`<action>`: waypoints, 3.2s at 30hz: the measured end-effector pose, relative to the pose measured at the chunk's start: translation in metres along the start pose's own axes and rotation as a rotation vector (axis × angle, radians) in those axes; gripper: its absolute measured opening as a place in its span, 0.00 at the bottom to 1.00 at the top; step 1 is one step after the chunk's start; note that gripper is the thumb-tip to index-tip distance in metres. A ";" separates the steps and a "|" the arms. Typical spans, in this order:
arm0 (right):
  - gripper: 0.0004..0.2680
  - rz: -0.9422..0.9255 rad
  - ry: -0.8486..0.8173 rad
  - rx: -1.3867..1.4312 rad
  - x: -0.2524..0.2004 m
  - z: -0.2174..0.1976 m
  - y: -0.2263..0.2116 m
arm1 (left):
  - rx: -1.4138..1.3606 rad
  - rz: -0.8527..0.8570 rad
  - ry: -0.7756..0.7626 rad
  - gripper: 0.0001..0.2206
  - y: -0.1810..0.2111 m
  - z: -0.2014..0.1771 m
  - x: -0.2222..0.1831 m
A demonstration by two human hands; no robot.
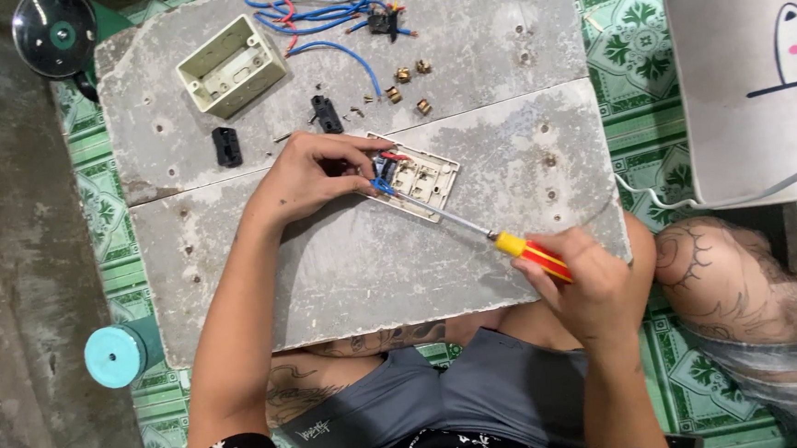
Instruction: Assembling an electrical switch or outlet by tightening screws and connecting wires.
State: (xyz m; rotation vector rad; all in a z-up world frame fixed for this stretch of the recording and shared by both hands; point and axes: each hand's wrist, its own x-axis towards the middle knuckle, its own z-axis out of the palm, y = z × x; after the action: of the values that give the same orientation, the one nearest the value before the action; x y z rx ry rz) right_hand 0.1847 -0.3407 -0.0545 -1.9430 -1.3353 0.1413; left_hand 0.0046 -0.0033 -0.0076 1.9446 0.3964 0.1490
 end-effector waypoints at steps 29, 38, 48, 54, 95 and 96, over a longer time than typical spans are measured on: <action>0.08 0.001 -0.030 -0.055 -0.005 0.005 0.005 | -0.025 -0.016 -0.017 0.05 0.011 0.000 0.006; 0.11 -0.081 -0.017 -0.044 0.001 -0.002 0.003 | -0.020 -0.027 -0.013 0.06 0.008 0.002 0.008; 0.11 -0.085 -0.032 -0.065 0.008 -0.009 -0.007 | -0.041 -0.019 0.003 0.07 0.002 0.004 0.007; 0.09 -0.063 -0.018 -0.012 0.003 -0.007 0.000 | -0.036 -0.008 0.022 0.08 0.002 0.006 0.007; 0.15 -0.071 -0.096 -0.187 0.003 -0.006 -0.004 | 0.035 0.103 0.068 0.01 -0.007 0.014 0.001; 0.17 -0.044 -0.096 -0.175 0.001 -0.005 -0.003 | 0.035 0.080 0.067 0.03 -0.006 0.014 -0.001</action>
State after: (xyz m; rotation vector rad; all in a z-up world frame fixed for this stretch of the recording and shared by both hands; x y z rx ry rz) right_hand 0.1857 -0.3419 -0.0489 -2.0724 -1.4949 0.1000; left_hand 0.0066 -0.0134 -0.0187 1.9950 0.3673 0.2616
